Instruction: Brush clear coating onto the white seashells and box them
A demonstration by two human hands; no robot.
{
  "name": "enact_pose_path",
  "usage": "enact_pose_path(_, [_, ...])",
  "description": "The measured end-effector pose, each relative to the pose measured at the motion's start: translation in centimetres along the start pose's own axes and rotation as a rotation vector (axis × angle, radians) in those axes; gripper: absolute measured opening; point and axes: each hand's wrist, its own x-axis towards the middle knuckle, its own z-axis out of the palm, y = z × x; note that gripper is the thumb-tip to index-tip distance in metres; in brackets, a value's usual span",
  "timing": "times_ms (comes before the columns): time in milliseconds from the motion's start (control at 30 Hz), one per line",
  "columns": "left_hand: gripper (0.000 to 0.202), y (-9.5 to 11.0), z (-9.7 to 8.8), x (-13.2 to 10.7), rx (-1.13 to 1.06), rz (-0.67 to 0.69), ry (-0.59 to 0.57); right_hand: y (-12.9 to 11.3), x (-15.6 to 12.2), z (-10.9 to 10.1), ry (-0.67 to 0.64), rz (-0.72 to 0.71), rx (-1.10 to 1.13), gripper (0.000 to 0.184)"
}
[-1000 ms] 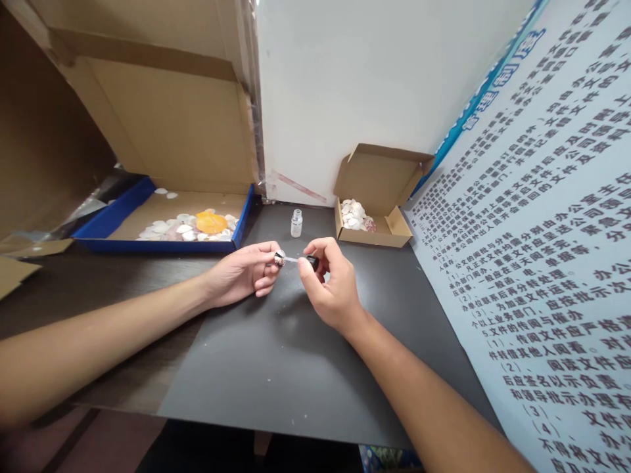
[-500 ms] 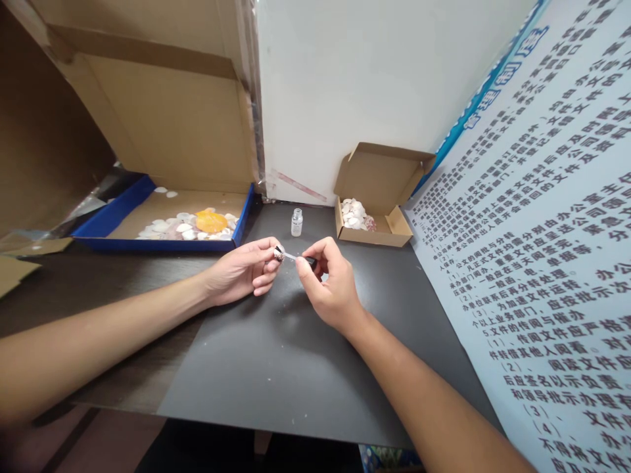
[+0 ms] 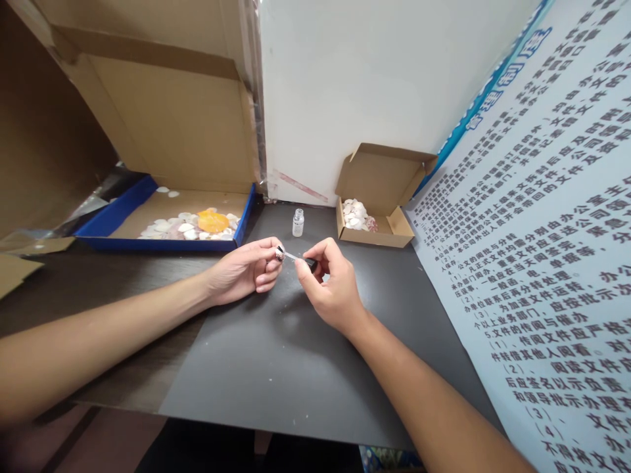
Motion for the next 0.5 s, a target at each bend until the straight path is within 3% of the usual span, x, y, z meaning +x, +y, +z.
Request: enact_pose_path(500, [0.008,0.02,0.08,0.05,0.03,0.002,0.033,-0.06,0.11,-0.09,0.021,0.013,-0.047,0.012])
